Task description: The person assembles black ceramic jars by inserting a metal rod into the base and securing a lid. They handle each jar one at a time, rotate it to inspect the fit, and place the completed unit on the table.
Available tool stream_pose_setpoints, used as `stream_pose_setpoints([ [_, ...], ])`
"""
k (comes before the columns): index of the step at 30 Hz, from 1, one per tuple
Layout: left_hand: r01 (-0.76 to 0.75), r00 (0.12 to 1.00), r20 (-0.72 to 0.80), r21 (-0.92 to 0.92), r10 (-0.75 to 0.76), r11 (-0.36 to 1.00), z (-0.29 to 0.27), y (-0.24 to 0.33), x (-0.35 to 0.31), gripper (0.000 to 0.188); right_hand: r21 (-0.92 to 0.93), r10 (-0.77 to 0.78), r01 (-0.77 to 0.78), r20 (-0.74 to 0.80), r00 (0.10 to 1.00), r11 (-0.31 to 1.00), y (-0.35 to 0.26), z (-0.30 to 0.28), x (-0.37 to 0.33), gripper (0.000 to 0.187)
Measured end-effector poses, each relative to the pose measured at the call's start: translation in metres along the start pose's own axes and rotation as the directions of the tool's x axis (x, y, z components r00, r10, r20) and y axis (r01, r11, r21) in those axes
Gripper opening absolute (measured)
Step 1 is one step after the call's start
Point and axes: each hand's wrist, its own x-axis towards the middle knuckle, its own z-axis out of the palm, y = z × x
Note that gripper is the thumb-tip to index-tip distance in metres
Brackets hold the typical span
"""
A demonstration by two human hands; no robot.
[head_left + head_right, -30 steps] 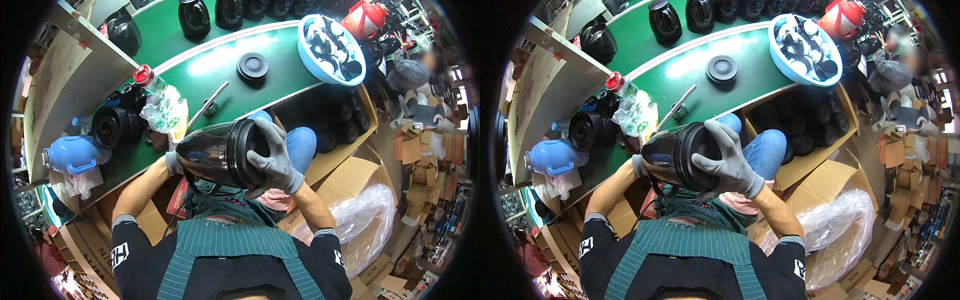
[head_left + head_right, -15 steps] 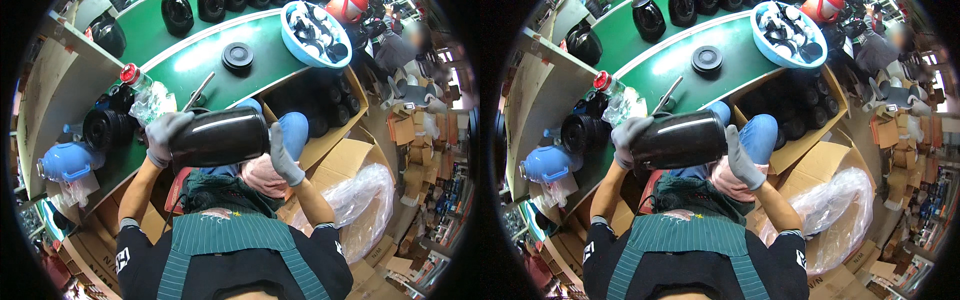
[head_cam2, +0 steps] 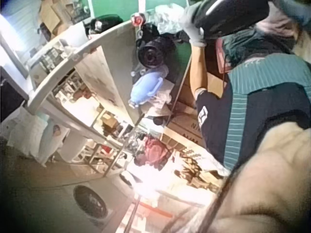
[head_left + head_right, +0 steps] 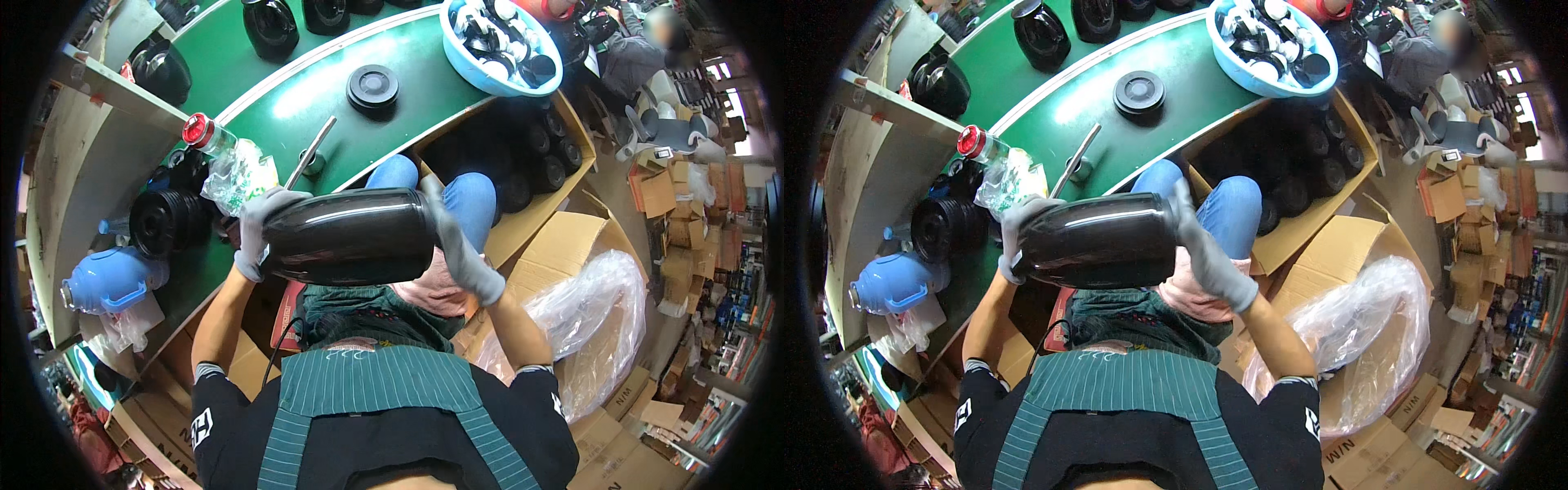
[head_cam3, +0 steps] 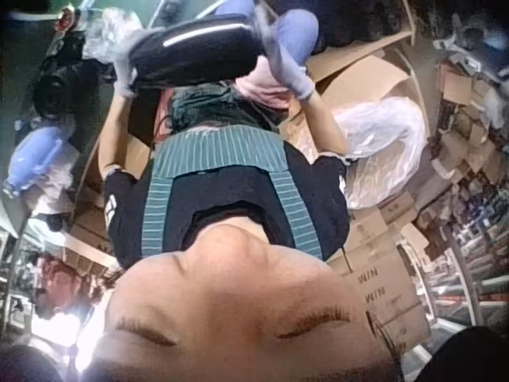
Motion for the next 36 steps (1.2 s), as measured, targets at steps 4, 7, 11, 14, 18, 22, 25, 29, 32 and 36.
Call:
stream_pose_setpoints([
  [4,0.288,0.958,0.11,-0.319,-0.266,0.903,0.035,-0.037,-0.018,0.028,-0.276,-0.622,0.624,0.106,0.776,0.731,-0.012,0.013,0.007,0.111],
  [7,-0.36,0.922,-0.054,0.25,0.384,0.899,-0.005,0.019,0.013,0.043,0.083,-0.07,0.075,-0.062,0.996,0.994,0.0,0.009,0.004,0.086],
  [11,-0.275,0.961,-0.013,0.107,0.278,0.956,-0.002,0.023,0.007,0.047,0.212,0.415,-0.415,0.047,0.909,0.885,-0.027,-0.003,0.004,0.077],
  [14,0.036,0.991,-0.119,-0.156,-0.055,0.987,0.023,-0.006,-0.011,0.036,-0.283,-0.289,0.263,-0.055,0.956,0.922,-0.041,0.015,-0.013,0.091],
  [18,0.12,0.977,-0.131,-0.304,-0.167,0.945,0.03,-0.006,-0.013,0.034,-0.386,-0.418,0.388,0.008,0.908,0.837,-0.048,0.017,-0.012,0.11],
  [22,0.07,0.986,-0.128,-0.254,-0.105,0.965,0.025,0.007,-0.007,0.038,-0.327,-0.456,0.41,-0.074,0.887,0.851,-0.044,0.021,-0.011,0.106],
  [25,-0.061,0.986,-0.159,-0.125,0.041,0.99,0.015,0.025,0.0,0.039,-0.271,-0.438,0.392,-0.135,0.889,0.879,-0.044,0.022,-0.009,0.099],
  [29,-0.12,0.971,-0.2,0.052,0.128,0.991,0.008,0.036,0.003,0.039,-0.009,-0.291,0.295,-0.21,0.934,0.955,-0.043,0.025,-0.001,0.087],
  [32,-0.452,0.848,-0.068,0.424,0.525,0.785,-0.005,0.057,0.016,0.039,0.027,-0.229,0.233,-0.099,0.968,0.972,-0.006,0.007,0.0,0.073],
  [36,-0.63,0.757,0.191,0.467,0.625,0.621,-0.008,0.052,0.022,0.048,0.38,0.295,-0.248,-0.07,0.953,0.891,0.01,0.001,-0.001,0.058],
])
